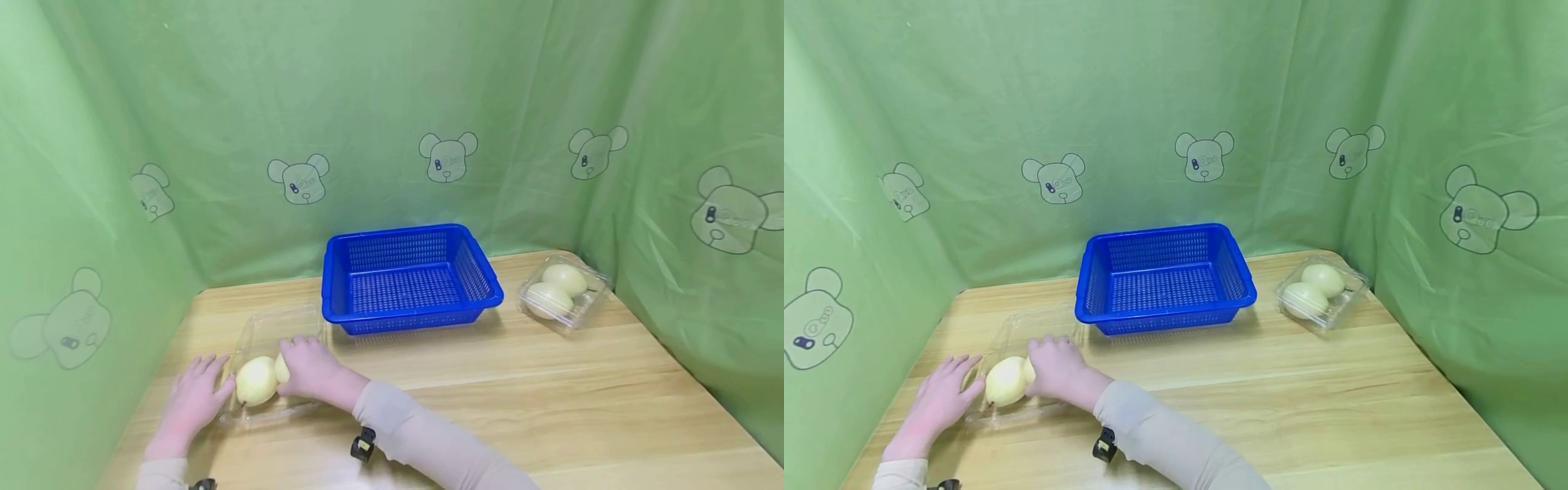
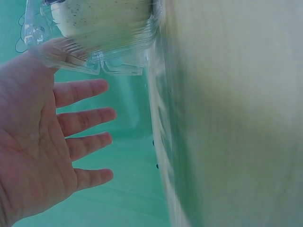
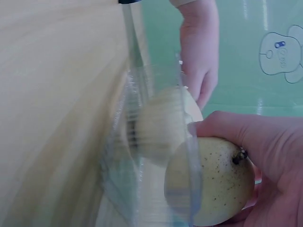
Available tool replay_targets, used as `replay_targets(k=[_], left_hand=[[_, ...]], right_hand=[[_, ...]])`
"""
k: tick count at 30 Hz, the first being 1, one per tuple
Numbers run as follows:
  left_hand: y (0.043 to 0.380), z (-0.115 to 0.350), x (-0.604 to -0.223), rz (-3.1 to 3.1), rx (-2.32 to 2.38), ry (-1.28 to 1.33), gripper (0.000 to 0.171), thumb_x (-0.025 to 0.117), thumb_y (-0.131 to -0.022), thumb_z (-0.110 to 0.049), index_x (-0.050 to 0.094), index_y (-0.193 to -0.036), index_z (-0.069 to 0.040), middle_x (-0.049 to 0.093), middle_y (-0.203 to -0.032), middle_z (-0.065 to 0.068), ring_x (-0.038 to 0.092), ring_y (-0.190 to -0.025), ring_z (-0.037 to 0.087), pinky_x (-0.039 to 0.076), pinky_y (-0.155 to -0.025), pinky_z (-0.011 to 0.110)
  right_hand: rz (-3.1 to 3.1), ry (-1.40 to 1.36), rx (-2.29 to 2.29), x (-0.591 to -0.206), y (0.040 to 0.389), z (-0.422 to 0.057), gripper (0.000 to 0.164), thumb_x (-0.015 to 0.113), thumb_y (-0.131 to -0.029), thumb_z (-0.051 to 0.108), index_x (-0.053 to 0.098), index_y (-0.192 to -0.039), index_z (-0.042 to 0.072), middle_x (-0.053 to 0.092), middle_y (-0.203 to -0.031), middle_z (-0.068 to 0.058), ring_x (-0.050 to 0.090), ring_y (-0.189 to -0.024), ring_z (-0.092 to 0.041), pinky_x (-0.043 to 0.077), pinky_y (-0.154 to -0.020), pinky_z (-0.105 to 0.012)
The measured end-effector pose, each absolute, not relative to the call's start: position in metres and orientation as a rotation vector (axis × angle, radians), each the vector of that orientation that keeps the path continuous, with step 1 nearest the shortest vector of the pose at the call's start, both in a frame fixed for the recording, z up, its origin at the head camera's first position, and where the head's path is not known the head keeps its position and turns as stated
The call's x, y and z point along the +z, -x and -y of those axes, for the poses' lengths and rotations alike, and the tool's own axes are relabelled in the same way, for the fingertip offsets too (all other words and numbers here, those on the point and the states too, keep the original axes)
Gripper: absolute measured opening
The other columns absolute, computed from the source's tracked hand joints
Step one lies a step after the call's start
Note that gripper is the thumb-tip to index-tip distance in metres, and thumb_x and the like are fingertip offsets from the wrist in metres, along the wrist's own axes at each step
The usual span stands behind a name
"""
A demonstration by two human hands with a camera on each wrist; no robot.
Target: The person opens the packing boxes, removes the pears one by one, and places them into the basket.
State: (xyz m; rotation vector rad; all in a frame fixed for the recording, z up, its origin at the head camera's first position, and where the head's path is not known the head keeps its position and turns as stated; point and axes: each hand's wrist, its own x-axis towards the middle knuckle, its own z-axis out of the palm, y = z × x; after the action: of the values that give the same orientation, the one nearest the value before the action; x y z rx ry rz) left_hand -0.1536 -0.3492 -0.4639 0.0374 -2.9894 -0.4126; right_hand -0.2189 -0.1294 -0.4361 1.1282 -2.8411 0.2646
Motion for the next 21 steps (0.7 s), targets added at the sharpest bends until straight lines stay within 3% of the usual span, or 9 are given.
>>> replay_targets(k=[7, 16, 21], left_hand=[[0.155, 0.349, -0.463, 2.985, -0.401, -0.032, 0.053, 0.049, -0.099, -0.034, 0.047, -0.139, 0.001, 0.041, -0.142, 0.036, 0.031, -0.131, 0.06, 0.023, -0.104, 0.077], [0.155, 0.349, -0.464, 2.995, -0.401, -0.042, 0.052, 0.049, -0.099, -0.032, 0.047, -0.139, 0.002, 0.04, -0.142, 0.036, 0.031, -0.131, 0.059, 0.025, -0.103, 0.078], [0.155, 0.35, -0.464, 2.996, -0.42, -0.044, 0.053, 0.049, -0.099, -0.033, 0.047, -0.139, 0.002, 0.04, -0.142, 0.036, 0.03, -0.132, 0.059, 0.023, -0.104, 0.077]], right_hand=[[2.89, -1.095, 0.403, -0.422, 0.226, 0.115, 0.083, 0.077, -0.075, 0.05, 0.046, -0.141, 0.009, 0.062, -0.127, -0.009, 0.064, -0.108, -0.024, 0.055, -0.093, -0.032], [2.861, -1.067, 0.518, -0.396, 0.24, 0.094, 0.084, 0.077, -0.077, 0.047, 0.043, -0.144, 0.009, 0.057, -0.138, -0.012, 0.058, -0.121, -0.029, 0.048, -0.106, -0.037], [2.844, -1.047, 0.571, -0.381, 0.249, 0.086, 0.083, 0.077, -0.077, 0.044, 0.043, -0.144, 0.009, 0.058, -0.135, -0.012, 0.059, -0.118, -0.028, 0.05, -0.103, -0.037]])
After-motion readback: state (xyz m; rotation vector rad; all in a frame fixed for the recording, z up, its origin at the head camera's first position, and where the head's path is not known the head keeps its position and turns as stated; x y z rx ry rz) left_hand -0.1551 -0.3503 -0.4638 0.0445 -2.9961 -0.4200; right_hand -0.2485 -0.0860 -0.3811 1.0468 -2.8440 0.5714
